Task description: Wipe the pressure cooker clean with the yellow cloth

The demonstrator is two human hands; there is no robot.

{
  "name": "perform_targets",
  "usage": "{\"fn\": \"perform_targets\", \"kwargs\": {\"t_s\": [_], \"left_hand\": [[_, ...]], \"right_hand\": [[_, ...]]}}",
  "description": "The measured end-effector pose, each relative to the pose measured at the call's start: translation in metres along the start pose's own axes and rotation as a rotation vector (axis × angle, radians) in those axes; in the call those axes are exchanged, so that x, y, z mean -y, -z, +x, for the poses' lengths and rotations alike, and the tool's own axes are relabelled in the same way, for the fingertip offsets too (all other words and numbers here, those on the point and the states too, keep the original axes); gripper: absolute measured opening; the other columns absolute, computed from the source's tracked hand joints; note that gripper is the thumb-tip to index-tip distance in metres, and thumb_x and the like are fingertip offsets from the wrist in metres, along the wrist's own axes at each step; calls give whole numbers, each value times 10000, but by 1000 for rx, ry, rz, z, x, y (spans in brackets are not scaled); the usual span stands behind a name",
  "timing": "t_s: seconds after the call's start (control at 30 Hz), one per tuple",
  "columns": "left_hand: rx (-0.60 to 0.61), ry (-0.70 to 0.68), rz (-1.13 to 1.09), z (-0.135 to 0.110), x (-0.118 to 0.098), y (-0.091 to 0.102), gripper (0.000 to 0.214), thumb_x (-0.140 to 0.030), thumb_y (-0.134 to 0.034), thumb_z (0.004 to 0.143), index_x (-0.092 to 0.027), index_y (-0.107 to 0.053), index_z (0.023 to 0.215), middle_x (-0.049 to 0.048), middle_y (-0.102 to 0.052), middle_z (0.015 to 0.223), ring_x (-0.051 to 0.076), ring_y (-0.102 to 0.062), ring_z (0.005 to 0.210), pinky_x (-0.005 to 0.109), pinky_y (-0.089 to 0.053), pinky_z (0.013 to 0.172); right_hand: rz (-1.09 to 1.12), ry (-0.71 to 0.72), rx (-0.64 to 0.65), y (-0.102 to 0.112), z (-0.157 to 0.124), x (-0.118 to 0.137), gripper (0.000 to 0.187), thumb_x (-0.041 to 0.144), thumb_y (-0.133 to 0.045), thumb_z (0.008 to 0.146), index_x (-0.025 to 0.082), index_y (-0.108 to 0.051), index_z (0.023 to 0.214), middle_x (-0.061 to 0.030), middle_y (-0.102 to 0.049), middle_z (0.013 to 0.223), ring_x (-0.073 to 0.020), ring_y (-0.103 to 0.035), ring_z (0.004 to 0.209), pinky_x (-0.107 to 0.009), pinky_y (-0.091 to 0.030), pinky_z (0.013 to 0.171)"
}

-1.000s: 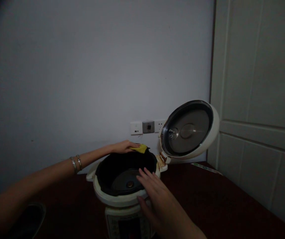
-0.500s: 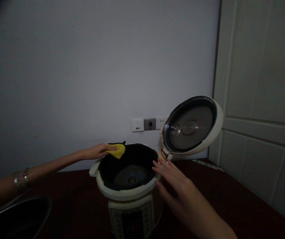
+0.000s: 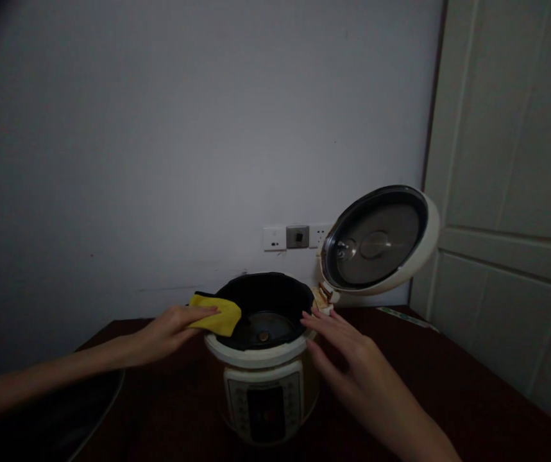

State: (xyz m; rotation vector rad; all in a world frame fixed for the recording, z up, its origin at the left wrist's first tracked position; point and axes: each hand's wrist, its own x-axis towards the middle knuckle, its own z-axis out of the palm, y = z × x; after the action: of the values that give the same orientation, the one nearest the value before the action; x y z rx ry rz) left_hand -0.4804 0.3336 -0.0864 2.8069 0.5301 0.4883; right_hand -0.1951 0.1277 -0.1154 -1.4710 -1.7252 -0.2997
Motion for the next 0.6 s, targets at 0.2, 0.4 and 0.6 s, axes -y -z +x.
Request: {"fn": "perform_targets", "kwargs": {"t_s": [0.2, 0.4, 0.6], "left_hand": [[69, -104, -5, 6, -54, -14, 397, -181, -462, 848, -268, -601, 1210, 57, -657, 1195, 219, -617, 1056, 380, -460, 940], [-52, -25, -220, 2, -79, -21, 475, -163, -534, 704, -257, -612, 1164, 45, -671, 1161, 209, -622, 1013, 366, -470, 919], [-349, 256, -397, 15, -44, 31, 291, -189, -448, 714, -194, -638, 935, 70, -679, 1110, 209, -606, 1033, 369, -485, 877]], "right_hand": [[13, -11, 22, -5, 6, 22, 403, 304, -500, 892, 207, -566, 1278, -89, -606, 1261, -256, -585, 1146, -440, -488, 974], [129, 256, 306, -44, 17, 50, 717, 245, -607, 820, 194, -290, 1461, -126, -400, 1452, -238, -388, 1332, -452, -358, 1087], [185, 160, 290, -71, 42, 60, 560, 305, -663, 792, 236, -512, 1327, -86, -637, 1218, -242, -614, 1081, -405, -481, 929]]}}
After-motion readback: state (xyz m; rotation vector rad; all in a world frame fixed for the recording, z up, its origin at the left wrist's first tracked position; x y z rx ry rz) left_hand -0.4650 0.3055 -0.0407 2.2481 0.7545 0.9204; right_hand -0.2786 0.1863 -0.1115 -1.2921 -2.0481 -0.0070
